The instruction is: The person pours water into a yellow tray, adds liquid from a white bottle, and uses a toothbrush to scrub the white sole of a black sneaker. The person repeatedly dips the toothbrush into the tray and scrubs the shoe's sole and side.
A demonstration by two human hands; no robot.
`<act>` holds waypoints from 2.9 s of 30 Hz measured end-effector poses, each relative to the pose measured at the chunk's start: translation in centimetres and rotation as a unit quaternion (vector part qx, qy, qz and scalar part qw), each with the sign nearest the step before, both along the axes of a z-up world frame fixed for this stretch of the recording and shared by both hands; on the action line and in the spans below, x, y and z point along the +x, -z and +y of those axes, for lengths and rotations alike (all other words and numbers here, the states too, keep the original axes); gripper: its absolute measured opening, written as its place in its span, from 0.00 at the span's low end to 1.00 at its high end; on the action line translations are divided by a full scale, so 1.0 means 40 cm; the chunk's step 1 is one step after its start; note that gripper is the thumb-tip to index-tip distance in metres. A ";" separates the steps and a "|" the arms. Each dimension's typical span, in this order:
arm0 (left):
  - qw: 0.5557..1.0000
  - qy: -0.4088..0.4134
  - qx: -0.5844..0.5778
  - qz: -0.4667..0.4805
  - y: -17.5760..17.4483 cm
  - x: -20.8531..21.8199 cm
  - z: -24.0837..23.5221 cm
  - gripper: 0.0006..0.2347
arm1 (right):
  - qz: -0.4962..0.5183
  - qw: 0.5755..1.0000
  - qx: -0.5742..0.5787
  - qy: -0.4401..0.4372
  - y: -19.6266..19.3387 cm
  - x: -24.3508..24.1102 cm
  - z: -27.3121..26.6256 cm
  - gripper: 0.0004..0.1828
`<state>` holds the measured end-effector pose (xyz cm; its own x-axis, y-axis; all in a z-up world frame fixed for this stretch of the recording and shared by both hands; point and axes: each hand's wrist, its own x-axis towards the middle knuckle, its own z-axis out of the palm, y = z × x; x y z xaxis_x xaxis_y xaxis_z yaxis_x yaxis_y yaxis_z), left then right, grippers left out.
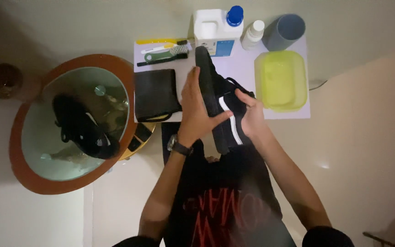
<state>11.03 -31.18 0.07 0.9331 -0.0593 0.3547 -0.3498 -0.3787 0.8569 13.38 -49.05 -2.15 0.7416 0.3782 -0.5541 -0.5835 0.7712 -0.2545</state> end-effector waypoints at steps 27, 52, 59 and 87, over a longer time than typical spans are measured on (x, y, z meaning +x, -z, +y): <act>0.856 -0.154 0.489 -0.065 0.277 0.469 0.318 0.02 | -0.002 0.980 -0.177 -0.095 -0.008 0.130 0.007 0.35; 0.864 -0.156 0.461 -0.129 0.354 0.482 0.332 0.04 | -0.024 0.960 -0.257 -0.111 0.294 0.186 -0.102 0.41; 0.865 -0.172 0.466 -0.077 0.303 0.485 0.379 0.05 | -0.028 0.970 -0.211 -0.115 0.138 0.155 -0.032 0.35; 0.967 -0.073 -0.108 0.218 0.013 0.244 0.302 0.16 | -0.059 0.958 -0.261 -0.106 0.084 0.172 -0.015 0.48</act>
